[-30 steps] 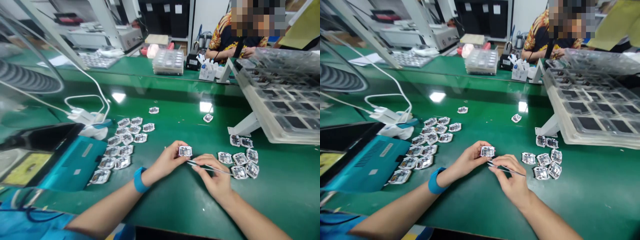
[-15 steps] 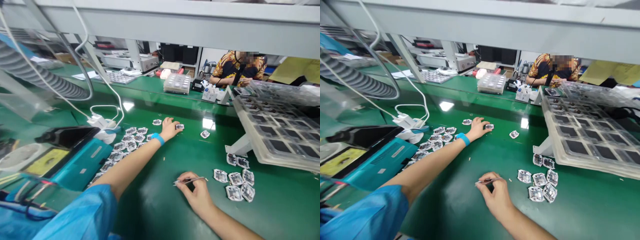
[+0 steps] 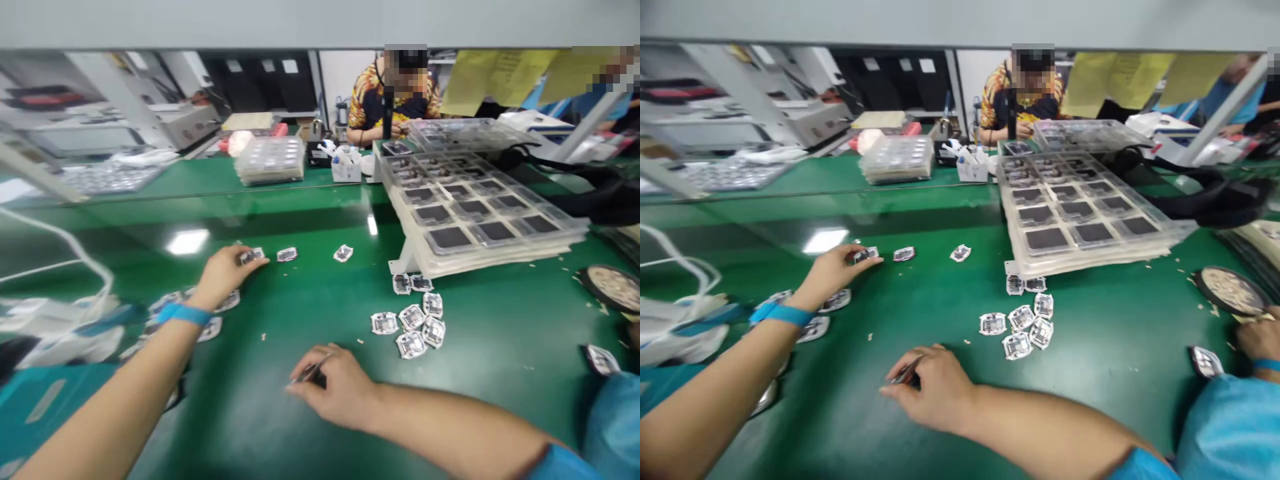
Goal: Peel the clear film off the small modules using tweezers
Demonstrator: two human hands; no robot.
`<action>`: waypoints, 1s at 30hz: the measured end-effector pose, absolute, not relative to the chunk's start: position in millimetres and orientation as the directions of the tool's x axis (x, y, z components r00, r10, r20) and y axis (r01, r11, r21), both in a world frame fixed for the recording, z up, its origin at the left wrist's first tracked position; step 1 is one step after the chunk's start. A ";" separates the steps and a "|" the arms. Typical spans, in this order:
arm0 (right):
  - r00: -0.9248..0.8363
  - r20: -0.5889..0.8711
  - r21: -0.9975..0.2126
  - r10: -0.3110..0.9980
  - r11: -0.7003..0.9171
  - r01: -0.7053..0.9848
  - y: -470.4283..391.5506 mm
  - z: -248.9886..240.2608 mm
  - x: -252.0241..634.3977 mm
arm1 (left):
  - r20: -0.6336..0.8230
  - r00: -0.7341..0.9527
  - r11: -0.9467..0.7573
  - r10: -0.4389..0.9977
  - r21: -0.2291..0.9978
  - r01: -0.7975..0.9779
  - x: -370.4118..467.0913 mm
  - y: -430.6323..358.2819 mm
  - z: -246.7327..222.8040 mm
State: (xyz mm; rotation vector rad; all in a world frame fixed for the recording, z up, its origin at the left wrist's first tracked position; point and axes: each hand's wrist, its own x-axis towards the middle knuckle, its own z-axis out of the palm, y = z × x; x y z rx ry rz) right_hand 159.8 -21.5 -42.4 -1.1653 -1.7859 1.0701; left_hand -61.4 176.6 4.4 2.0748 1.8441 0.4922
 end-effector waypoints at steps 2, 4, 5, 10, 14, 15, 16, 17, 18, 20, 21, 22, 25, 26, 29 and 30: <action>-0.392 0.175 -0.879 0.903 0.323 0.351 -23.5 -43.1 159.3 | 0.061 0.225 -0.224 0.972 0.521 0.824 -16.6 157.0 -0.9; -0.472 0.199 -0.841 0.859 0.397 0.368 -25.7 -43.8 158.5 | 0.072 0.442 -0.400 0.894 0.574 0.715 33.1 133.2 -5.8; -0.510 0.204 -0.824 0.836 0.428 0.371 -26.6 -44.2 158.2 | 0.068 0.554 -0.483 0.830 0.586 0.651 56.7 121.7 -7.4; -0.605 0.195 -0.774 0.772 0.500 0.388 -28.2 -45.7 158.3 | -0.013 0.704 -0.557 0.710 0.602 0.573 128.6 96.4 -6.2; -0.615 0.170 -0.772 0.770 0.492 0.402 -27.3 -43.8 159.6 | -0.088 0.673 -0.474 0.734 0.643 0.601 126.2 123.5 -3.3; -0.619 0.164 -0.771 0.768 0.491 0.405 -27.0 -42.7 159.9 | -0.044 0.620 -0.468 0.784 0.614 0.636 120.3 134.5 -4.1; -0.624 0.156 -0.769 0.766 0.490 0.409 -26.6 -41.6 160.0 | 0.051 0.529 -0.465 0.847 0.554 0.690 113.2 146.0 -6.0; -0.629 0.148 -0.767 0.763 0.490 0.414 -26.1 -40.4 160.2 | 0.103 0.464 -0.445 0.880 0.522 0.728 105.5 157.4 -9.0; -0.634 0.141 -0.765 0.761 0.490 0.417 -25.6 -39.1 160.4 | 0.142 0.396 -0.412 0.907 0.491 0.768 97.7 167.8 -13.2; -0.645 0.130 -0.763 0.753 0.491 0.420 -24.3 -37.0 160.9 | 0.166 0.266 -0.312 0.949 0.410 0.857 83.7 184.4 -23.8; -0.652 0.128 -0.763 0.748 0.494 0.417 -23.6 -36.2 161.2 | 0.135 0.252 -0.285 0.958 0.399 0.872 78.2 190.1 -29.4; -0.658 0.127 -0.764 0.742 0.496 0.411 -22.8 -35.7 161.7 | 0.124 0.256 -0.284 0.959 0.396 0.873 73.9 194.1 -34.6; -0.665 0.128 -0.780 0.736 0.489 0.391 -20.7 -35.3 163.3 | 0.156 0.273 -0.314 0.949 0.421 0.851 68.1 197.6 -43.7; -0.661 0.125 -0.790 0.740 0.478 0.385 -20.3 -35.5 163.8 | 0.163 0.266 -0.312 0.950 0.453 0.835 67.8 196.2 -44.2; -0.645 0.116 -0.816 0.755 0.443 0.371 -20.2 -35.6 165.1 | 0.106 0.182 -0.206 0.978 0.660 0.723 66.6 182.5 -40.4; -0.643 0.113 -0.822 0.758 0.435 0.368 -20.3 -35.5 165.4 | 0.072 0.152 -0.155 0.986 0.739 0.656 64.8 174.4 -38.5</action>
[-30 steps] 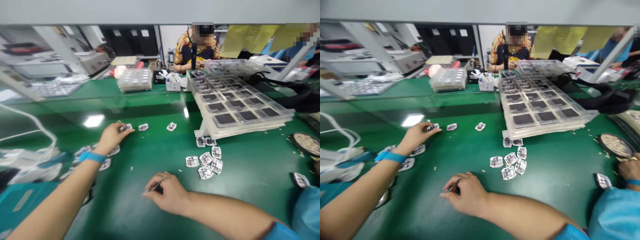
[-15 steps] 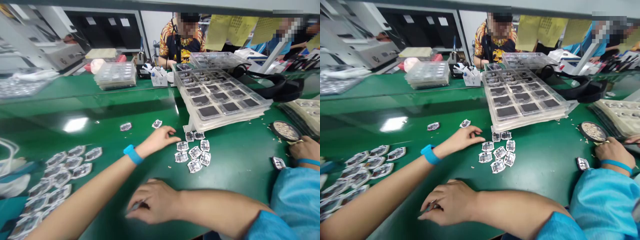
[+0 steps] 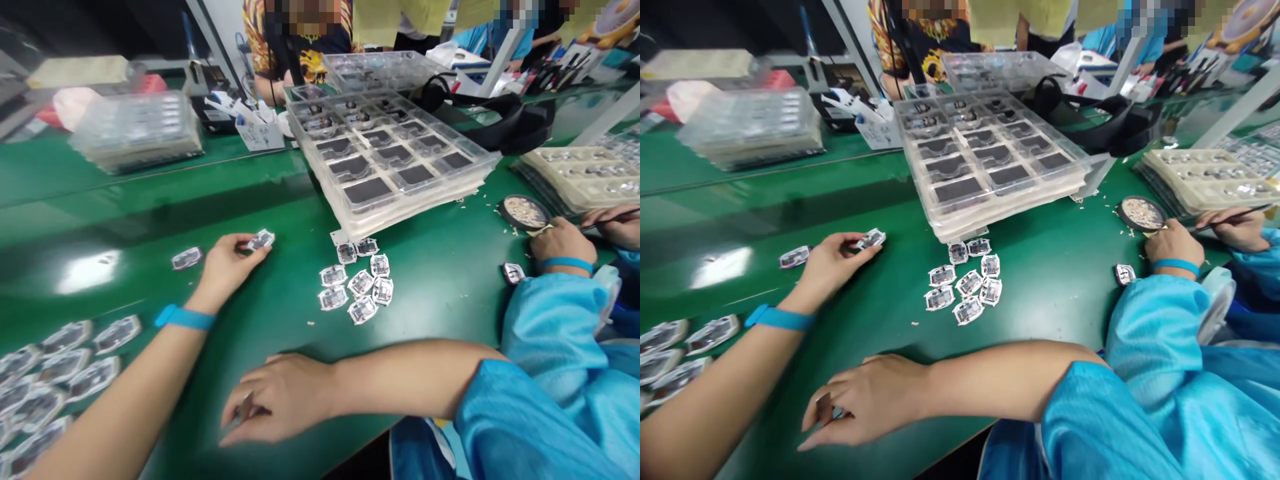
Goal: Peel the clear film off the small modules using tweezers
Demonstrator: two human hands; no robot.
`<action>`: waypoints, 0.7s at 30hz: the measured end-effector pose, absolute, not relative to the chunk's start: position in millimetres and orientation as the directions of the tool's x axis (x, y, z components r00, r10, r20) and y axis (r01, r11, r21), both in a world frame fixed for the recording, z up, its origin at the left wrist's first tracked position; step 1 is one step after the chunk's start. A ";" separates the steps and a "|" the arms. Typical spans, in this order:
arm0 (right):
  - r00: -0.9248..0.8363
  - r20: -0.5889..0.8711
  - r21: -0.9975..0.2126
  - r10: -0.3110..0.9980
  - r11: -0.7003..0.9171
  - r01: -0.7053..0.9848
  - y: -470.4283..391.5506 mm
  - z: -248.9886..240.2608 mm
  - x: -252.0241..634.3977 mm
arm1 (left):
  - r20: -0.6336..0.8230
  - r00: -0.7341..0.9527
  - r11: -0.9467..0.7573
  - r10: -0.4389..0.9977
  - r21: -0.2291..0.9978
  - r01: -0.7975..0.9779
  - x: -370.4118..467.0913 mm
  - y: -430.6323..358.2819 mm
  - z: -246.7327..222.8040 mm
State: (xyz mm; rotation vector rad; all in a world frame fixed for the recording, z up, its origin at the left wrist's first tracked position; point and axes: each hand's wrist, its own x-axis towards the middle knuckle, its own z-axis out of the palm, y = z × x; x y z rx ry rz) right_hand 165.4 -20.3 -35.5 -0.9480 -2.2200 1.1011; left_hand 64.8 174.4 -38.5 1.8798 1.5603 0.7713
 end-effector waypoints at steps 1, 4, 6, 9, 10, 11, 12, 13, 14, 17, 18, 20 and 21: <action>-0.643 0.110 -0.825 0.758 0.430 0.366 -20.5 -35.4 165.7 | 0.041 0.140 -0.117 0.989 0.801 0.587 62.0 164.7 -36.8; -0.646 0.111 -0.827 0.756 0.431 0.362 -20.7 -36.3 166.3 | -0.028 0.159 -0.029 0.987 0.939 0.343 49.6 132.0 -33.7; -0.642 0.122 -0.823 0.757 0.439 0.362 -20.8 -38.4 165.9 | -0.050 0.192 -0.015 0.980 0.945 0.326 43.3 114.1 -32.8; -0.617 0.149 -0.793 0.773 0.466 0.393 -22.1 -42.1 162.8 | 0.061 0.305 -0.226 0.950 0.808 0.544 48.6 102.3 -31.7; -0.616 0.167 -0.773 0.770 0.490 0.403 -22.9 -42.9 161.5 | 0.118 0.359 -0.325 0.926 0.733 0.597 54.7 101.8 -31.8; -0.623 0.194 -0.749 0.758 0.525 0.406 -23.7 -42.9 160.5 | 0.175 0.417 -0.418 0.892 0.672 0.612 62.3 102.3 -32.4; -0.639 0.232 -0.719 0.734 0.572 0.396 -24.6 -42.1 160.1 | 0.215 0.472 -0.491 0.855 0.625 0.607 70.7 103.1 -33.5; -0.662 0.282 -0.682 0.694 0.631 0.371 -25.4 -40.4 160.8 | 0.241 0.514 -0.544 0.823 0.592 0.595 79.0 103.6 -35.0; -0.683 0.339 -0.636 0.647 0.692 0.341 -26.2 -37.4 163.1 | 0.249 0.541 -0.574 0.803 0.567 0.590 86.4 103.5 -36.9; -0.682 0.535 -0.439 0.499 0.854 0.280 -27.4 -21.4 182.7 | 0.246 0.582 -0.613 0.775 0.516 0.598 99.4 99.6 -42.9; -0.636 0.598 -0.380 0.487 0.872 0.310 -27.6 -14.1 194.1 | 0.247 0.589 -0.620 0.769 0.511 0.595 100.5 97.8 -44.5; -0.455 0.715 -0.339 0.531 0.832 0.439 -28.2 1.6 223.6 | 0.257 0.592 -0.626 0.764 0.520 0.581 100.2 94.6 -46.3; -0.376 0.697 -0.374 0.610 0.757 0.536 -28.5 8.7 241.2 | 0.264 0.584 -0.622 0.768 0.527 0.579 99.6 93.6 -46.6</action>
